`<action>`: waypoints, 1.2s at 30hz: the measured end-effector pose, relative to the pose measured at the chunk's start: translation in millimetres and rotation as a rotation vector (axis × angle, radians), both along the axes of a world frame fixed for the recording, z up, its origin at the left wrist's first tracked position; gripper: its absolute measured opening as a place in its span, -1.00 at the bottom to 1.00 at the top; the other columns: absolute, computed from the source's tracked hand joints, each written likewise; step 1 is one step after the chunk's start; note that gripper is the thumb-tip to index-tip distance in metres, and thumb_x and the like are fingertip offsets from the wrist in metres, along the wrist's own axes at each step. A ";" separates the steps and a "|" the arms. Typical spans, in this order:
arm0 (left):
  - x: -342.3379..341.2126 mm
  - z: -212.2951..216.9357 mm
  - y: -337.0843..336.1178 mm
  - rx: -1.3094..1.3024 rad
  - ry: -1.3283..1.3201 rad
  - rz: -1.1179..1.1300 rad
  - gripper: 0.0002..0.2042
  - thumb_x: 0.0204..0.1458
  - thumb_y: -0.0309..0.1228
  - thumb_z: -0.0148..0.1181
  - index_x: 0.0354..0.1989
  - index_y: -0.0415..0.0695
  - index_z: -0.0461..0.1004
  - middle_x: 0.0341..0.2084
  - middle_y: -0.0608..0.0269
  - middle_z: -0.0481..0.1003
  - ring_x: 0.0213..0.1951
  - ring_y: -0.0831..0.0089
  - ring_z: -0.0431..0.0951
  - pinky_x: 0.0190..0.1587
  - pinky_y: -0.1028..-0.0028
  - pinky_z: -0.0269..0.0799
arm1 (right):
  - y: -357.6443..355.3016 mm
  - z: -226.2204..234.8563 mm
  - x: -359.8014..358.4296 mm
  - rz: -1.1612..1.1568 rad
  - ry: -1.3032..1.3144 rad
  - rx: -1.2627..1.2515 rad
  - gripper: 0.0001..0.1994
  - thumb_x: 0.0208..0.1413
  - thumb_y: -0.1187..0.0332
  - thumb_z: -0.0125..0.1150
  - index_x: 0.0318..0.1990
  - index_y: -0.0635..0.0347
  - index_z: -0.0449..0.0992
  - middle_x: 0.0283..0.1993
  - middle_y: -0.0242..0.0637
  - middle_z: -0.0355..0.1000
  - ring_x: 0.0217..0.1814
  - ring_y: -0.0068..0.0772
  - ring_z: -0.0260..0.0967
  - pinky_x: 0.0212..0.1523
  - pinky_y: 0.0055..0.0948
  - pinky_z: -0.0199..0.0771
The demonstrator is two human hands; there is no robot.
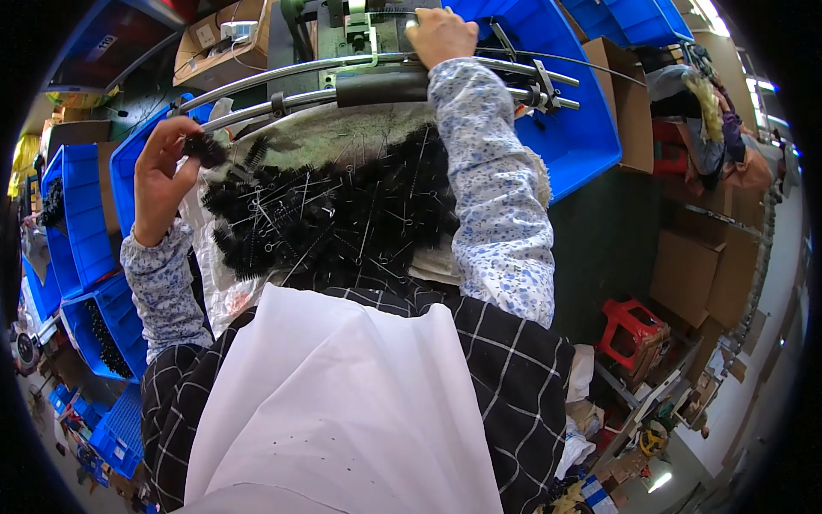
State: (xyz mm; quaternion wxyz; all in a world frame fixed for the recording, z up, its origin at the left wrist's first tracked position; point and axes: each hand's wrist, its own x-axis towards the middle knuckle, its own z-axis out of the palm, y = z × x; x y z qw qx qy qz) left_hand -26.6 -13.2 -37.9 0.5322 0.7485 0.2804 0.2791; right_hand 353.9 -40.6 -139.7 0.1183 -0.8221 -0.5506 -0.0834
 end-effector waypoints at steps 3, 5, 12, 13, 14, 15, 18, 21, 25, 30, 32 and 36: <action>13.3 -5.6 -3.3 -0.115 -0.111 -0.071 -0.65 -0.18 -0.68 0.06 -0.14 -0.22 0.28 -0.24 0.30 0.37 -0.20 0.57 0.43 -0.06 0.55 0.36 | 4.4 11.8 15.4 -0.024 -0.038 -0.020 -0.75 0.03 0.19 0.05 -0.16 -0.06 0.53 -0.22 -0.25 0.45 -0.17 -0.16 0.41 -0.18 -0.15 0.37; 24.1 -3.2 -10.2 -0.162 -0.074 -0.113 -0.66 -0.18 -0.70 0.03 -0.15 -0.22 0.28 -0.24 0.26 0.37 -0.14 0.52 0.42 -0.02 0.52 0.34 | 8.2 8.9 24.6 0.093 -0.123 -0.072 -0.78 0.03 0.15 0.04 -0.25 -0.08 0.55 -0.28 -0.30 0.46 -0.21 -0.20 0.41 -0.19 -0.17 0.37; 43.9 -17.1 -15.9 -0.112 -0.113 -0.134 -0.69 -0.12 -0.66 0.10 -0.15 -0.22 0.29 -0.25 0.28 0.41 -0.18 0.57 0.47 -0.07 0.57 0.37 | -49.3 84.2 41.1 -0.192 -0.340 0.235 -0.76 -0.01 0.32 0.13 -0.16 0.12 0.48 -0.23 -0.20 0.43 -0.23 -0.13 0.41 -0.24 -0.21 0.41; 49.0 -20.5 -17.6 -0.125 -0.128 -0.114 -0.69 -0.12 -0.65 0.11 -0.15 -0.22 0.30 -0.24 0.27 0.42 -0.19 0.56 0.47 -0.07 0.56 0.37 | -52.3 90.1 24.6 -0.096 -0.282 0.361 -0.71 -0.02 0.37 0.13 -0.09 0.17 0.43 -0.21 -0.16 0.40 -0.24 -0.11 0.41 -0.25 -0.22 0.41; 48.3 -23.3 -23.6 -0.129 -0.129 -0.049 -0.70 -0.11 -0.65 0.12 -0.15 -0.22 0.31 -0.23 0.27 0.43 -0.19 0.55 0.48 -0.07 0.56 0.37 | -45.5 85.3 0.8 0.116 -0.036 0.366 -0.69 -0.01 0.35 0.14 -0.07 0.18 0.43 -0.20 -0.19 0.38 -0.26 -0.09 0.41 -0.25 -0.18 0.41; 52.7 -25.5 -25.4 -0.143 -0.151 -0.029 -0.70 -0.11 -0.65 0.12 -0.15 -0.22 0.31 -0.22 0.27 0.43 -0.19 0.55 0.48 -0.07 0.56 0.37 | -51.4 89.1 -27.8 0.290 0.165 0.224 -0.69 0.03 0.33 0.11 -0.05 0.18 0.42 -0.20 -0.14 0.41 -0.24 -0.16 0.42 -0.22 -0.25 0.41; 62.4 -32.1 -29.0 0.065 -0.108 0.037 -0.69 -0.11 -0.65 0.13 -0.14 -0.22 0.32 -0.18 0.24 0.45 -0.21 0.50 0.50 -0.09 0.55 0.37 | -69.1 110.2 -113.5 0.536 0.779 -0.267 -0.69 0.10 0.32 0.06 -0.02 0.24 0.40 -0.20 -0.02 0.46 -0.18 -0.27 0.45 -0.17 -0.40 0.41; 59.1 -33.4 -29.8 0.252 -0.123 0.069 -0.66 -0.11 -0.62 0.16 -0.11 -0.20 0.32 -0.17 0.20 0.44 -0.16 0.47 0.48 -0.11 0.50 0.38 | -73.6 84.0 -144.5 0.643 0.828 -0.034 -0.68 0.10 0.22 0.04 -0.03 0.15 0.41 -0.29 0.01 0.44 -0.26 0.03 0.41 -0.22 -0.17 0.41; 16.2 -27.9 -24.7 0.312 0.330 0.076 -0.64 -0.10 -0.47 0.20 -0.11 -0.19 0.26 -0.24 0.10 0.41 -0.22 0.29 0.47 -0.14 0.39 0.38 | -34.2 61.7 -103.0 0.311 0.392 0.037 -0.69 -0.01 0.47 0.06 -0.06 0.10 0.47 -0.28 -0.14 0.47 -0.40 -0.31 0.41 -0.33 -0.36 0.43; -39.0 -47.7 -13.4 0.262 0.902 -0.282 -0.61 -0.15 -0.45 0.19 -0.12 -0.17 0.23 -0.18 -0.01 0.33 -0.20 0.08 0.43 -0.15 0.30 0.34 | -3.5 19.9 -31.5 0.112 -0.212 0.136 -0.75 -0.04 0.35 0.11 -0.15 -0.05 0.53 -0.39 -0.34 0.44 -0.28 -0.31 0.40 -0.24 -0.28 0.38; -38.3 -44.3 -19.1 0.202 0.920 -0.281 -0.61 -0.18 -0.47 0.19 -0.15 -0.16 0.22 -0.23 -0.02 0.33 -0.19 -0.03 0.40 -0.17 0.22 0.34 | 4.1 14.0 -29.8 0.121 -0.214 0.132 -0.76 -0.04 0.32 0.13 -0.16 -0.06 0.55 -0.39 -0.36 0.45 -0.28 -0.31 0.40 -0.23 -0.27 0.38; -37.8 -44.5 -16.9 0.209 0.838 -0.317 -0.65 -0.14 -0.44 0.20 -0.16 -0.16 0.26 -0.21 -0.02 0.29 -0.20 -0.03 0.39 -0.15 0.24 0.33 | 7.4 6.5 -21.7 0.131 -0.237 0.155 -0.77 -0.05 0.29 0.15 -0.19 -0.07 0.57 -0.40 -0.37 0.45 -0.30 -0.32 0.41 -0.24 -0.29 0.38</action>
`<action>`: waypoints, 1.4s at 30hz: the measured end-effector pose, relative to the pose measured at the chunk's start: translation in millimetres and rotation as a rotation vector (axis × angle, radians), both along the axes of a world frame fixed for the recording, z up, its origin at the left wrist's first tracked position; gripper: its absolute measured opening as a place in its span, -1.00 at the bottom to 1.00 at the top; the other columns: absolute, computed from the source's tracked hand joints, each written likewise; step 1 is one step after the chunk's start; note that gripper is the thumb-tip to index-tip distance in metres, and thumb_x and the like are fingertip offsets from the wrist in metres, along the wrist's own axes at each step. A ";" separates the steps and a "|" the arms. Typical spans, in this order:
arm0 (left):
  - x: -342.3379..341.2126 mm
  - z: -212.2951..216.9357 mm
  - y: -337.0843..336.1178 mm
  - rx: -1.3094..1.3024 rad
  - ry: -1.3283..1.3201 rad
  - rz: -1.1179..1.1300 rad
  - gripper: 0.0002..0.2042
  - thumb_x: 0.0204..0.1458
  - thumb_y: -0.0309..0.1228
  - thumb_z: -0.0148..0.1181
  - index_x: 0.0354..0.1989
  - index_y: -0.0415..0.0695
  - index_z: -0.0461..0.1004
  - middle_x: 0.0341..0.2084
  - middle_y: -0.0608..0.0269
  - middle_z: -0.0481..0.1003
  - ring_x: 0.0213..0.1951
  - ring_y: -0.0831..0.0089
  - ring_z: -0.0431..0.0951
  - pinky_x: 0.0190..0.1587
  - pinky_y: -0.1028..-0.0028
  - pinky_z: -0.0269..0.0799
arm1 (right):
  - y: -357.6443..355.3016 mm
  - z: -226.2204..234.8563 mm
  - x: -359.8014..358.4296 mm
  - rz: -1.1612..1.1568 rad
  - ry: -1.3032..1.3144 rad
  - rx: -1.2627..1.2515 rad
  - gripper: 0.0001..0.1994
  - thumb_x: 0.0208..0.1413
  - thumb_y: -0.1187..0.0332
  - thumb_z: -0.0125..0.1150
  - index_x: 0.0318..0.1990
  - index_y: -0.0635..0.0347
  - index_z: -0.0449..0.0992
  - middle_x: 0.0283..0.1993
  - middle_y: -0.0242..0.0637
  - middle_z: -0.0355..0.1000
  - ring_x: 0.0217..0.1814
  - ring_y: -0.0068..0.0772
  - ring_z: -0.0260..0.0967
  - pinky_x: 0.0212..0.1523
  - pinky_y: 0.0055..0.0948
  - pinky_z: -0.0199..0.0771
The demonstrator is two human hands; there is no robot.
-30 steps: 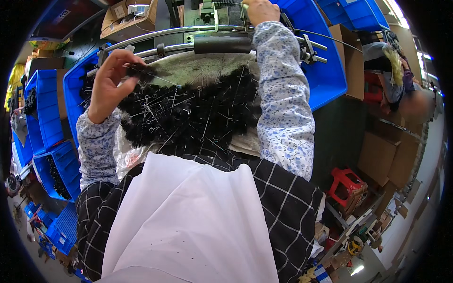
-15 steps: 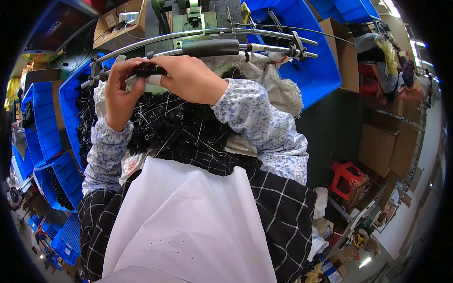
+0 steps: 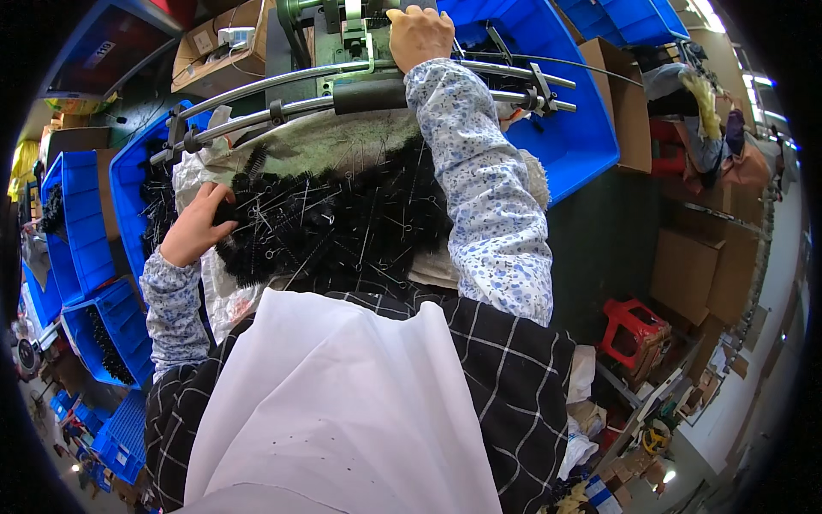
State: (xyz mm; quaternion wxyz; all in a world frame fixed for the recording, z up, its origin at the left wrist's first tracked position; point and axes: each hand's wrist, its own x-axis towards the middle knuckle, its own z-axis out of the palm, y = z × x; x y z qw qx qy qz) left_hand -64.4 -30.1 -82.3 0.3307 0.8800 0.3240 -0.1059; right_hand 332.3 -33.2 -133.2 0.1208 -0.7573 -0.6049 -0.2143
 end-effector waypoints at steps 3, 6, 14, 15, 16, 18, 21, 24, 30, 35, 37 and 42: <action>-5.7 -1.1 -0.4 0.029 -0.055 0.001 -0.69 -0.09 -0.44 0.18 -0.17 -0.20 0.30 -0.24 -0.02 0.33 -0.20 0.02 0.41 -0.14 0.27 0.33 | 4.6 -6.1 -1.6 0.041 0.017 0.011 -0.78 -0.05 0.29 0.15 -0.20 -0.08 0.58 -0.40 -0.36 0.46 -0.31 -0.32 0.41 -0.24 -0.29 0.38; -0.5 12.5 4.1 -0.027 -0.104 0.058 -0.72 -0.06 -0.44 0.16 -0.17 -0.23 0.32 -0.27 -0.01 0.40 -0.19 0.07 0.42 -0.13 0.29 0.33 | 0.4 -1.9 0.0 0.019 -0.009 -0.012 -0.78 -0.05 0.30 0.15 -0.20 -0.07 0.58 -0.40 -0.36 0.46 -0.31 -0.31 0.41 -0.24 -0.29 0.38; 12.4 47.1 -0.4 -0.054 -0.212 0.264 -0.71 0.02 -0.40 0.16 -0.09 -0.19 0.32 -0.36 0.08 0.45 -0.29 0.37 0.44 -0.21 0.48 0.32 | 4.2 -9.0 6.6 0.061 0.059 -0.012 -0.76 -0.05 0.28 0.16 -0.17 -0.06 0.56 -0.36 -0.34 0.46 -0.27 -0.32 0.40 -0.21 -0.31 0.37; 14.8 47.5 -0.6 -0.039 -0.290 0.227 -0.70 0.01 -0.39 0.17 -0.10 -0.18 0.32 -0.38 0.10 0.45 -0.33 0.40 0.43 -0.26 0.50 0.32 | 6.9 -12.5 12.6 0.087 0.086 -0.009 -0.74 -0.05 0.28 0.16 -0.14 -0.06 0.55 -0.33 -0.32 0.46 -0.24 -0.30 0.39 -0.19 -0.29 0.36; 17.4 47.1 -1.2 -0.025 -0.366 0.193 -0.70 0.00 -0.38 0.18 -0.11 -0.17 0.31 -0.39 0.13 0.44 -0.37 0.44 0.43 -0.31 0.52 0.32 | 7.3 -8.0 10.2 0.116 0.115 -0.008 -0.72 -0.05 0.27 0.17 -0.12 -0.06 0.54 -0.31 -0.31 0.45 -0.22 -0.29 0.38 -0.17 -0.28 0.34; 25.6 45.5 -1.6 0.035 -0.482 0.121 -0.69 -0.01 -0.35 0.20 -0.13 -0.15 0.31 -0.43 0.17 0.43 -0.42 0.48 0.41 -0.36 0.55 0.31 | 6.8 2.5 4.7 0.111 0.140 -0.040 -0.72 -0.03 0.31 0.15 -0.10 0.05 0.49 -0.24 -0.24 0.40 -0.21 -0.17 0.38 -0.20 -0.23 0.37; 36.1 43.5 -5.9 0.108 -0.565 0.117 -0.67 -0.03 -0.32 0.24 -0.15 -0.15 0.32 -0.47 0.20 0.42 -0.47 0.51 0.38 -0.40 0.57 0.29 | 1.5 -1.5 1.9 0.067 0.065 0.017 -0.66 -0.04 0.24 0.16 -0.06 0.02 0.47 -0.24 -0.24 0.41 -0.18 -0.19 0.36 -0.15 -0.19 0.32; 40.7 41.1 -8.2 0.047 -0.595 0.239 -0.66 -0.05 -0.28 0.26 -0.16 -0.15 0.33 -0.47 0.23 0.43 -0.52 0.56 0.35 -0.44 0.59 0.27 | -6.0 -1.8 5.3 -0.102 0.131 -0.055 -0.58 -0.08 0.15 0.17 -0.02 0.02 0.45 -0.11 -0.21 0.43 -0.02 -0.16 0.33 -0.05 -0.12 0.23; 49.2 48.6 -7.5 0.078 -0.648 0.168 -0.70 0.01 -0.28 0.21 -0.16 -0.15 0.34 -0.52 0.34 0.39 -0.60 0.68 0.26 -0.52 0.67 0.17 | -6.8 -11.0 1.1 -0.104 0.243 -0.066 -0.61 -0.11 0.20 0.13 -0.07 0.07 0.48 -0.09 -0.18 0.46 0.12 -0.14 0.29 -0.03 -0.12 0.25; 47.4 49.0 -6.2 -0.006 -0.701 0.217 -0.72 0.06 -0.29 0.15 -0.15 -0.18 0.34 -0.53 0.36 0.35 -0.57 0.67 0.25 -0.50 0.65 0.16 | 7.5 -7.1 -27.9 -0.107 0.253 -0.066 -0.70 -0.12 0.21 0.12 -0.20 0.09 0.51 -0.23 -0.28 0.48 -0.15 -0.22 0.42 -0.19 -0.14 0.30; 51.8 51.9 -7.7 -0.010 -0.686 0.221 -0.74 0.09 -0.31 0.11 -0.14 -0.20 0.33 -0.50 0.34 0.36 -0.53 0.66 0.27 -0.46 0.65 0.18 | 15.2 -4.4 -43.0 -0.109 0.232 -0.091 -0.74 -0.11 0.21 0.11 -0.26 0.09 0.51 -0.27 -0.30 0.48 -0.17 -0.23 0.42 -0.21 -0.14 0.29; 57.3 56.3 -11.1 -0.043 -0.647 0.209 -0.77 0.12 -0.36 0.03 -0.12 -0.21 0.31 -0.41 0.27 0.36 -0.43 0.61 0.32 -0.33 0.62 0.24 | 16.6 -6.4 -46.8 -0.077 0.172 -0.044 -0.79 -0.10 0.21 0.10 -0.35 0.09 0.49 -0.33 -0.34 0.48 -0.22 -0.26 0.42 -0.21 -0.16 0.24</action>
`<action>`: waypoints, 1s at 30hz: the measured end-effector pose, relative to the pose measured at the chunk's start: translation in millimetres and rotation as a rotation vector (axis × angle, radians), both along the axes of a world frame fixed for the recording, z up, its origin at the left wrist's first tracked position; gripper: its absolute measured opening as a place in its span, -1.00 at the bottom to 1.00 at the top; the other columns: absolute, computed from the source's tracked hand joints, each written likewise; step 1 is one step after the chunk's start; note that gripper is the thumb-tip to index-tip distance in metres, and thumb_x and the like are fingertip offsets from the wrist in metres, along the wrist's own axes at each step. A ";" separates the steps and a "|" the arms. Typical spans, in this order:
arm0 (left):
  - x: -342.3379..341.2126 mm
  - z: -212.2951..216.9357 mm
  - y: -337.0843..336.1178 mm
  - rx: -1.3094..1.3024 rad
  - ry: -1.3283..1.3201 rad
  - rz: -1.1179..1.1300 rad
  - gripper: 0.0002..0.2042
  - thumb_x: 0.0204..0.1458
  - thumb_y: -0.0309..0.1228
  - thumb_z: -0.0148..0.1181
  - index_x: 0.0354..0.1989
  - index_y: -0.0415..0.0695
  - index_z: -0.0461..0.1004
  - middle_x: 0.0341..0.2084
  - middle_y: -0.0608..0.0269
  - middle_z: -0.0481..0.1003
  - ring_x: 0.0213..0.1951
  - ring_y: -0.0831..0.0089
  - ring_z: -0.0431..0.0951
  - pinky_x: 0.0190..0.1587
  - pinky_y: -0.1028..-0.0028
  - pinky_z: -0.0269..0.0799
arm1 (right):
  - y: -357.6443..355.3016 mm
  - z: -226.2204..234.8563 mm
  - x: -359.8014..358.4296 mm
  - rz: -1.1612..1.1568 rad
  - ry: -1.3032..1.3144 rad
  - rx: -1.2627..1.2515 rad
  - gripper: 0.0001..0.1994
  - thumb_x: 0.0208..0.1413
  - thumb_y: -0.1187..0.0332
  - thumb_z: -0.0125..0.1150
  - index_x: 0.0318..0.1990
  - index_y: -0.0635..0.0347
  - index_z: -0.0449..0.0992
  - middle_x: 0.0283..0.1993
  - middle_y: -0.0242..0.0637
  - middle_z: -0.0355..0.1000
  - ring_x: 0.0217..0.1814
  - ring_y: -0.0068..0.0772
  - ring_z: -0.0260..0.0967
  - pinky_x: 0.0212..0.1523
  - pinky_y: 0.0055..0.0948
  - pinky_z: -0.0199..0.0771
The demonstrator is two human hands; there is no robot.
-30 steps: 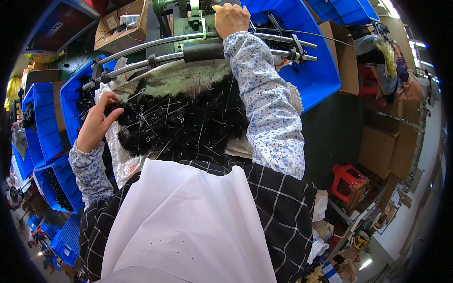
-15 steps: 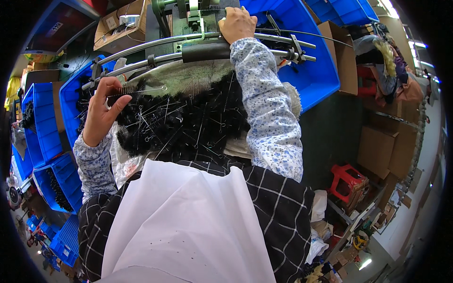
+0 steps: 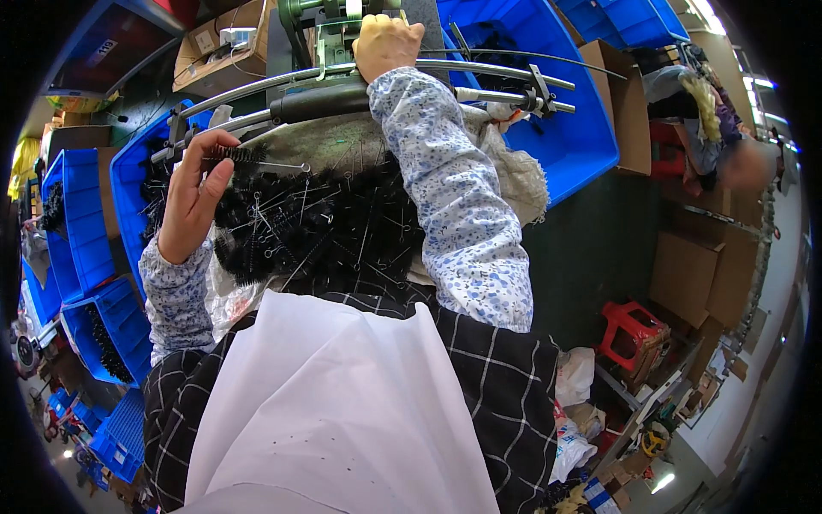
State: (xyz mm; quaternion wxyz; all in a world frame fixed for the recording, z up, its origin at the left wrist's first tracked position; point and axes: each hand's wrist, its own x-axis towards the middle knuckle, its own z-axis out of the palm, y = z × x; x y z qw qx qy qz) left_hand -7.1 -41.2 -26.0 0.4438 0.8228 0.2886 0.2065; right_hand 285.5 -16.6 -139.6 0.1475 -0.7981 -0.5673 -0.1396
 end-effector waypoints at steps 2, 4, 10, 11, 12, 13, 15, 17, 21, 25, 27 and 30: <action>0.8 0.4 -1.8 0.010 -0.034 0.003 -0.78 0.11 -0.38 0.02 -0.12 -0.21 0.29 -0.38 0.24 0.36 -0.42 0.58 0.32 -0.31 0.60 0.26 | -4.4 3.8 6.5 -0.016 0.011 -0.041 -0.75 -0.10 0.21 0.11 -0.27 0.06 0.51 -0.29 -0.34 0.49 -0.18 -0.27 0.42 -0.19 -0.16 0.20; -1.0 -4.0 -2.0 0.078 -0.096 0.035 -0.78 0.10 -0.39 0.03 -0.12 -0.21 0.29 -0.38 0.23 0.36 -0.40 0.56 0.34 -0.28 0.59 0.28 | -11.8 4.2 20.9 -0.016 0.004 -0.023 -0.72 -0.11 0.21 0.12 -0.21 0.05 0.52 -0.26 -0.33 0.49 -0.15 -0.27 0.41 -0.19 -0.16 0.19; -7.4 -6.8 1.1 0.116 -0.070 0.006 -0.79 0.04 -0.45 0.09 -0.16 -0.21 0.32 -0.33 0.22 0.39 -0.33 0.51 0.42 -0.23 0.57 0.32 | -27.9 2.8 58.0 -0.047 -0.027 -0.116 -0.64 -0.06 0.11 0.10 -0.10 -0.01 0.51 -0.15 -0.27 0.47 -0.02 -0.24 0.39 -0.07 -0.11 0.24; -8.0 -6.0 2.0 0.103 -0.044 -0.005 -0.79 0.02 -0.46 0.10 -0.17 -0.21 0.33 -0.32 0.22 0.40 -0.32 0.51 0.43 -0.22 0.57 0.32 | -26.2 11.5 57.0 -0.063 0.002 -0.181 -0.64 -0.04 0.09 0.08 -0.10 -0.03 0.51 -0.14 -0.27 0.47 -0.03 -0.22 0.39 -0.09 -0.10 0.26; -7.1 -5.2 1.8 0.107 -0.063 -0.010 -0.80 0.02 -0.48 0.10 -0.18 -0.22 0.34 -0.31 0.22 0.41 -0.33 0.51 0.43 -0.23 0.56 0.33 | -24.0 17.7 57.7 -0.078 0.031 -0.247 -0.64 -0.03 0.07 0.07 -0.10 -0.05 0.51 -0.14 -0.27 0.47 -0.04 -0.20 0.40 -0.10 -0.09 0.28; -4.5 -3.3 0.3 0.110 -0.079 -0.015 -0.80 0.01 -0.50 0.11 -0.18 -0.22 0.36 -0.29 0.22 0.42 -0.34 0.51 0.43 -0.24 0.55 0.34 | -21.5 18.7 62.5 -0.078 0.085 -0.218 -0.67 0.02 0.06 0.00 -0.10 -0.14 0.51 -0.13 -0.28 0.46 -0.07 -0.16 0.40 -0.12 -0.08 0.32; 3.0 -4.6 1.9 0.077 -0.123 -0.046 -0.81 -0.02 -0.56 0.11 -0.19 -0.22 0.40 -0.25 0.21 0.45 -0.32 0.50 0.45 -0.20 0.53 0.38 | -21.4 14.8 86.1 -0.100 0.023 -0.216 -0.72 0.06 0.17 -0.05 -0.10 -0.19 0.52 -0.12 -0.34 0.45 -0.07 -0.19 0.40 -0.07 -0.13 0.34; 6.7 -6.4 1.2 0.021 -0.133 -0.049 -0.79 -0.03 -0.57 0.11 -0.19 -0.23 0.39 -0.25 0.22 0.45 -0.29 0.49 0.47 -0.16 0.53 0.38 | -21.3 6.3 105.8 0.028 -0.069 -0.229 -0.74 0.09 0.27 -0.08 -0.14 -0.18 0.53 -0.15 -0.39 0.46 -0.10 -0.23 0.42 -0.09 -0.23 0.39; 7.2 -8.9 1.2 -0.052 -0.165 -0.050 -0.77 -0.05 -0.58 0.13 -0.17 -0.24 0.37 -0.27 0.24 0.46 -0.26 0.48 0.50 -0.11 0.53 0.38 | -34.4 33.5 135.3 0.041 -0.076 -0.234 -0.76 0.10 0.31 -0.07 -0.15 -0.18 0.52 -0.18 -0.37 0.46 -0.15 -0.25 0.44 -0.14 -0.26 0.42; 13.0 -13.8 1.3 -0.032 -0.130 -0.040 -0.77 -0.06 -0.58 0.14 -0.18 -0.24 0.36 -0.31 0.26 0.47 -0.28 0.51 0.51 -0.15 0.53 0.39 | -75.7 74.4 121.9 -0.227 -0.193 0.152 -0.76 -0.03 0.30 0.15 -0.15 -0.02 0.52 -0.26 -0.25 0.36 -0.17 -0.20 0.33 -0.16 -0.24 0.33; 22.9 -15.8 -0.6 -0.044 -0.122 -0.040 -0.77 -0.06 -0.59 0.14 -0.19 -0.24 0.36 -0.32 0.26 0.47 -0.28 0.52 0.51 -0.18 0.54 0.40 | -82.8 85.3 77.1 -0.021 -0.048 0.114 -0.78 0.09 0.32 0.03 -0.11 0.00 0.49 -0.21 -0.26 0.47 -0.23 -0.19 0.45 -0.30 -0.27 0.45; 32.6 -20.4 -8.7 0.012 -0.118 -0.013 -0.76 -0.08 -0.63 0.14 -0.19 -0.26 0.37 -0.29 0.26 0.46 -0.29 0.53 0.50 -0.17 0.56 0.39 | -98.9 116.7 -30.1 0.389 0.798 -0.453 -0.67 0.01 0.47 0.08 -0.01 0.11 0.43 -0.37 -0.08 0.45 -0.44 -0.25 0.36 -0.34 -0.40 0.39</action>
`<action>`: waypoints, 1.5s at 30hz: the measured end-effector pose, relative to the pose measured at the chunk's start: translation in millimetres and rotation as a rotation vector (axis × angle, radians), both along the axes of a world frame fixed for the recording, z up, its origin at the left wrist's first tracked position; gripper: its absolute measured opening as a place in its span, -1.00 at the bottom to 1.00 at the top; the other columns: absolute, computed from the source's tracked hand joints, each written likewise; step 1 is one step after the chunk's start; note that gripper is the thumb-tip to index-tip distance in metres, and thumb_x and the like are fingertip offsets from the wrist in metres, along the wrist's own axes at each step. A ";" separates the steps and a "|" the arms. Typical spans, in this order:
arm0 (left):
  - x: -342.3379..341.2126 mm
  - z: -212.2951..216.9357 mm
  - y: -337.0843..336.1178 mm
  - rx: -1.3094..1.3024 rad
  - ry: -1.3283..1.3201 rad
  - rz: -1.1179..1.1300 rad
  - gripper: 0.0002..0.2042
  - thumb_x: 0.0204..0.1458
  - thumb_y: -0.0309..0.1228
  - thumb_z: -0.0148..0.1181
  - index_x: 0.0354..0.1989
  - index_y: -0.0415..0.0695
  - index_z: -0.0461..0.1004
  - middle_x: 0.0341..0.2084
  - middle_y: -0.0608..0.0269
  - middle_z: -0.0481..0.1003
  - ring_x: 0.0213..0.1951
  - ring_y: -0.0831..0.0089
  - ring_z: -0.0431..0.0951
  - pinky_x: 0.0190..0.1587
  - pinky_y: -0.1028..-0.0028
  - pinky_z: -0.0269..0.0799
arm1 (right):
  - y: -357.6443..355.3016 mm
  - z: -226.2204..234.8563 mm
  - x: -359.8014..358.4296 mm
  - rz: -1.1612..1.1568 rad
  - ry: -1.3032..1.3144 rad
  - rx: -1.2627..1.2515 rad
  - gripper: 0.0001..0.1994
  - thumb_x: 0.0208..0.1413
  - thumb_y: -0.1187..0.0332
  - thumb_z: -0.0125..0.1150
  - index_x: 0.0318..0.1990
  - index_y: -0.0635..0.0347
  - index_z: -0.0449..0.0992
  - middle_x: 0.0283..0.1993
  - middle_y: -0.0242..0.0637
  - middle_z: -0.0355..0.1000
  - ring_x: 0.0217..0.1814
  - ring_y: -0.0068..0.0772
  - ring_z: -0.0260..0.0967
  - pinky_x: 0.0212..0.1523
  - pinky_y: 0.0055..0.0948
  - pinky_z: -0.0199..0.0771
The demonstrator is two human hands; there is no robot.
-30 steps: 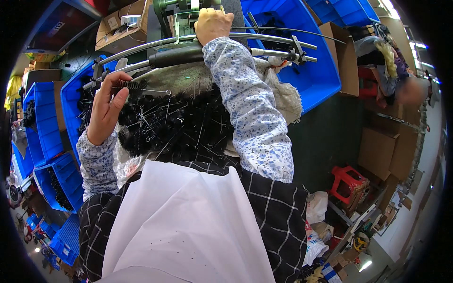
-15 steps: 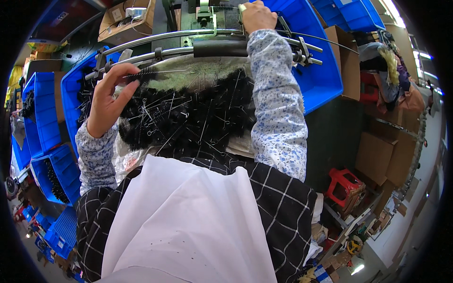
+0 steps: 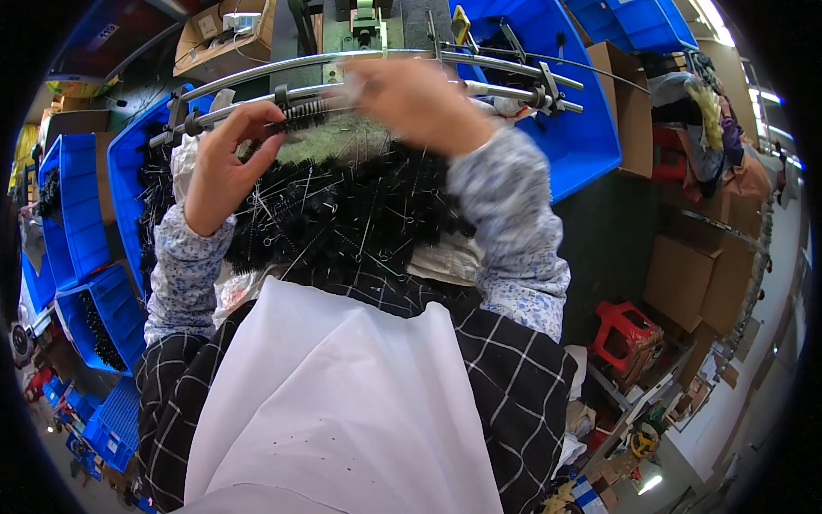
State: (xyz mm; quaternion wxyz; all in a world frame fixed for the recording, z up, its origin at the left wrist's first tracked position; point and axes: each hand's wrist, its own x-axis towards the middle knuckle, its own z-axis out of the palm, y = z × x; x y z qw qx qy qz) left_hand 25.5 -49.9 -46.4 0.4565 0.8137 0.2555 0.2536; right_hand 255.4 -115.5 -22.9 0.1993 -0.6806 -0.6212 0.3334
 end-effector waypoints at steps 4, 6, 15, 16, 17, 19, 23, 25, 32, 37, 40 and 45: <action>2.9 -5.2 -2.5 -0.020 0.008 0.032 -0.66 -0.09 -0.57 0.19 -0.10 -0.24 0.31 -0.28 0.15 0.46 -0.30 0.37 0.52 -0.21 0.48 0.41 | -4.3 -22.9 -40.6 0.142 0.018 0.284 -0.71 0.00 0.37 0.13 -0.07 0.09 0.46 -0.31 -0.08 0.47 -0.34 -0.17 0.43 -0.30 -0.30 0.41; -4.3 -3.9 -4.7 -0.096 -0.014 0.128 -0.57 -0.12 -0.55 0.23 -0.03 -0.21 0.26 -0.27 0.11 0.44 -0.30 0.37 0.51 -0.21 0.46 0.41 | 8.7 -44.0 -26.9 0.034 -0.061 0.368 -0.69 -0.02 0.41 0.15 -0.06 0.12 0.47 -0.28 -0.05 0.47 -0.32 -0.12 0.43 -0.29 -0.30 0.42; -44.1 -18.3 -17.4 -0.004 0.534 -0.386 -0.57 -0.17 -0.49 0.25 -0.08 -0.15 0.27 -0.32 0.14 0.37 -0.36 0.29 0.44 -0.25 0.38 0.37 | 77.6 -107.8 73.3 -0.316 -0.875 0.460 -0.78 0.02 0.31 0.06 -0.16 -0.10 0.54 -0.34 -0.31 0.49 -0.25 -0.23 0.44 0.03 -0.24 0.34; -45.6 -19.6 -17.6 -0.020 0.537 -0.384 -0.60 -0.16 -0.50 0.23 -0.10 -0.15 0.28 -0.33 0.14 0.37 -0.38 0.30 0.44 -0.26 0.39 0.38 | 79.2 -108.7 74.3 -0.313 -0.877 0.462 -0.77 0.02 0.31 0.05 -0.16 -0.10 0.54 -0.34 -0.31 0.49 -0.25 -0.23 0.44 0.02 -0.24 0.34; -45.3 -19.1 -17.7 -0.020 0.522 -0.379 -0.63 -0.16 -0.53 0.21 -0.12 -0.16 0.30 -0.34 0.14 0.37 -0.40 0.31 0.44 -0.27 0.39 0.38 | 80.8 -110.2 77.0 -0.312 -0.880 0.464 -0.77 0.02 0.31 0.05 -0.16 -0.10 0.55 -0.34 -0.32 0.49 -0.25 -0.23 0.45 0.01 -0.25 0.35; -43.0 -16.1 -17.8 -0.020 0.496 -0.366 -0.68 -0.15 -0.57 0.15 -0.15 -0.18 0.32 -0.35 0.14 0.38 -0.43 0.33 0.45 -0.30 0.41 0.39 | 82.7 -113.2 80.5 -0.295 -0.867 0.486 -0.77 0.01 0.31 0.06 -0.16 -0.11 0.55 -0.35 -0.32 0.49 -0.25 -0.24 0.45 -0.03 -0.25 0.36; -39.8 -9.6 -16.8 -0.042 0.395 -0.293 -0.72 -0.18 -0.61 0.12 -0.21 -0.19 0.35 -0.41 0.20 0.36 -0.47 0.42 0.42 -0.36 0.48 0.35 | 83.8 -111.5 79.7 -0.266 -0.803 0.505 -0.77 -0.01 0.31 0.08 -0.17 -0.10 0.55 -0.33 -0.33 0.49 -0.28 -0.23 0.44 -0.11 -0.28 0.38; -36.8 -1.9 -14.6 -0.064 0.284 -0.281 -0.73 -0.20 -0.62 0.12 -0.24 -0.19 0.36 -0.44 0.24 0.34 -0.50 0.48 0.39 -0.40 0.53 0.32 | 84.7 -112.9 83.2 -0.262 -0.781 0.518 -0.76 -0.02 0.29 0.10 -0.16 -0.09 0.55 -0.31 -0.31 0.48 -0.26 -0.23 0.43 -0.13 -0.28 0.37; -37.3 18.6 -2.5 -0.031 0.185 -0.100 -0.73 -0.24 -0.60 0.11 -0.27 -0.18 0.36 -0.48 0.28 0.29 -0.51 0.54 0.29 -0.42 0.57 0.26 | 87.3 -104.4 77.5 -0.287 -0.788 0.513 -0.78 0.00 0.23 0.10 -0.19 -0.05 0.54 -0.23 -0.25 0.41 -0.18 -0.16 0.38 -0.16 -0.18 0.34; -47.1 17.8 10.5 -0.035 0.066 0.029 -0.72 -0.24 -0.62 0.08 -0.25 -0.21 0.36 -0.45 0.33 0.35 -0.48 0.60 0.28 -0.38 0.62 0.27 | 70.0 -123.2 96.6 -0.430 -0.825 0.458 -0.61 -0.09 0.15 0.17 -0.06 0.02 0.49 -0.14 -0.18 0.47 0.08 -0.21 0.31 -0.03 -0.17 0.24; -44.4 17.0 10.5 -0.025 0.052 0.057 -0.73 -0.24 -0.61 0.08 -0.26 -0.21 0.37 -0.45 0.33 0.35 -0.48 0.60 0.28 -0.38 0.62 0.27 | 73.8 -125.6 90.1 -0.435 -0.759 0.430 -0.62 -0.11 0.17 0.18 -0.09 0.04 0.50 -0.10 -0.16 0.46 0.13 -0.19 0.29 -0.02 -0.16 0.26; -38.7 20.3 10.0 0.027 0.050 0.026 -0.74 -0.23 -0.61 0.10 -0.27 -0.21 0.38 -0.46 0.33 0.35 -0.49 0.59 0.29 -0.39 0.61 0.28 | 83.2 -123.9 64.2 -0.439 -0.709 0.469 -0.64 -0.17 0.20 0.20 -0.14 0.06 0.52 -0.23 -0.23 0.49 -0.10 -0.21 0.41 -0.21 -0.18 0.32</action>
